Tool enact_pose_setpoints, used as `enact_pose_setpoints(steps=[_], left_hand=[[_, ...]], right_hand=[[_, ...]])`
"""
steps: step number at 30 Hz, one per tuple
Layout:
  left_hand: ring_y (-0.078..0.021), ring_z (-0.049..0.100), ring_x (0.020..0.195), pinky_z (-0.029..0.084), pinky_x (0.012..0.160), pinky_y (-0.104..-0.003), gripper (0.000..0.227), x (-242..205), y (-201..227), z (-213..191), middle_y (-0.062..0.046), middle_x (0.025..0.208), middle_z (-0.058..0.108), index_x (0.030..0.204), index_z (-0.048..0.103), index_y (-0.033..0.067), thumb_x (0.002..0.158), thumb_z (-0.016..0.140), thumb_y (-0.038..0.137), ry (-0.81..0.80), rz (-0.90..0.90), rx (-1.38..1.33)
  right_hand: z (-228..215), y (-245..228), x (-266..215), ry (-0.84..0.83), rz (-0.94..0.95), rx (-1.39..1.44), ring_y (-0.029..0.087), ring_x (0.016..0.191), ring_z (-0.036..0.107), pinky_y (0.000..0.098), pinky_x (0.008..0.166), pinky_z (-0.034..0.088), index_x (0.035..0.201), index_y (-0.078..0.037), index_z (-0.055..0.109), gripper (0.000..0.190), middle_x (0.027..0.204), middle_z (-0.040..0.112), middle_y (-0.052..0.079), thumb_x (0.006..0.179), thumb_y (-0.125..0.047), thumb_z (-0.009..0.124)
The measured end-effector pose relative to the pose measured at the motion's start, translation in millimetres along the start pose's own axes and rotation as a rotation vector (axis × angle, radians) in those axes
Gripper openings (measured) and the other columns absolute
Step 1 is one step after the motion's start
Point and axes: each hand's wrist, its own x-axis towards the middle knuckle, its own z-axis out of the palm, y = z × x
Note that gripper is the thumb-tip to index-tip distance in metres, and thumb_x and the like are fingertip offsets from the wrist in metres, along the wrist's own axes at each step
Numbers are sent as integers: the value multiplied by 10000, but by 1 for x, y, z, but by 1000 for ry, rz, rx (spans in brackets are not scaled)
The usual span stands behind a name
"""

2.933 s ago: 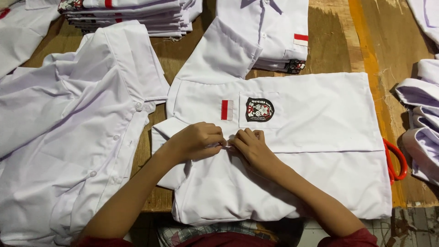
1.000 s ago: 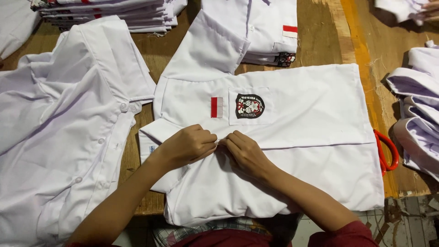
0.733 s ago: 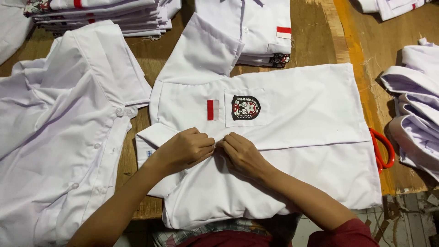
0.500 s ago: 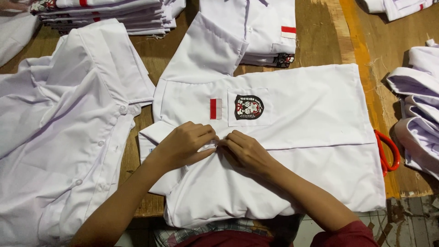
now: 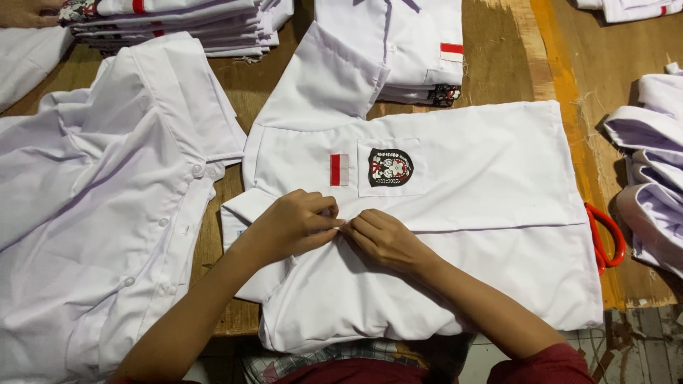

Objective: Trimming loose threads with scissors and folding white school shirts on a factory worktable.

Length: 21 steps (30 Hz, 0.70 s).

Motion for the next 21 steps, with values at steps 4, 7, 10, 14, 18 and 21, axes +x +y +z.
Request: enact_pose_setpoints(steps=[4,7,10,14,18,21], left_hand=[[-175,627,745,507,694,-338,101,-1,1,-7,11,871,646,871,800,160,883,735,237,0,15,28],[-195,636,845,515,750,-357,140,-1,-5,-7,-3,916,654,937,817,194,870,749,297,11,34,-10],[-270,591,1186,447,1006,-444,388,-4,-14,-1,-56,1170,657,1157,753,195,840,743,417,21,46,5],[-292,279,1524,169,1225,-525,550,-2,-16,3,-68,1613,388,1518,464,234,1047,322,480,-134,-79,102],[-263,263,1535,161,1229,-513,547,-3,-27,1,-40,1677,291,1560,408,285,1039,370,448,-153,-114,277],[-262,291,1526,187,1230,-510,551,-1,-30,-5,-45,1670,312,1543,433,309,1020,402,478,-145,-125,296]], right_hand=[[-4,11,-12,-58,46,26,241,673,600,324,630,494,858,5,713,110,751,625,114,944,-26,652],[-29,14,-12,-99,47,37,251,800,695,323,725,547,971,-4,746,89,850,712,128,944,-40,669],[-62,14,-12,-125,70,79,286,968,746,342,855,575,1097,20,728,175,1031,763,171,968,-32,621],[-80,22,-44,-186,168,73,300,1173,696,376,1002,527,1184,-7,712,243,1231,737,157,962,-67,634],[-97,25,-64,-230,300,106,285,1229,668,395,1056,486,1234,-40,698,284,1298,717,129,966,-100,623],[-109,32,-78,-255,365,92,272,1280,635,382,1094,440,1252,-54,689,286,1346,694,114,991,-129,600]])
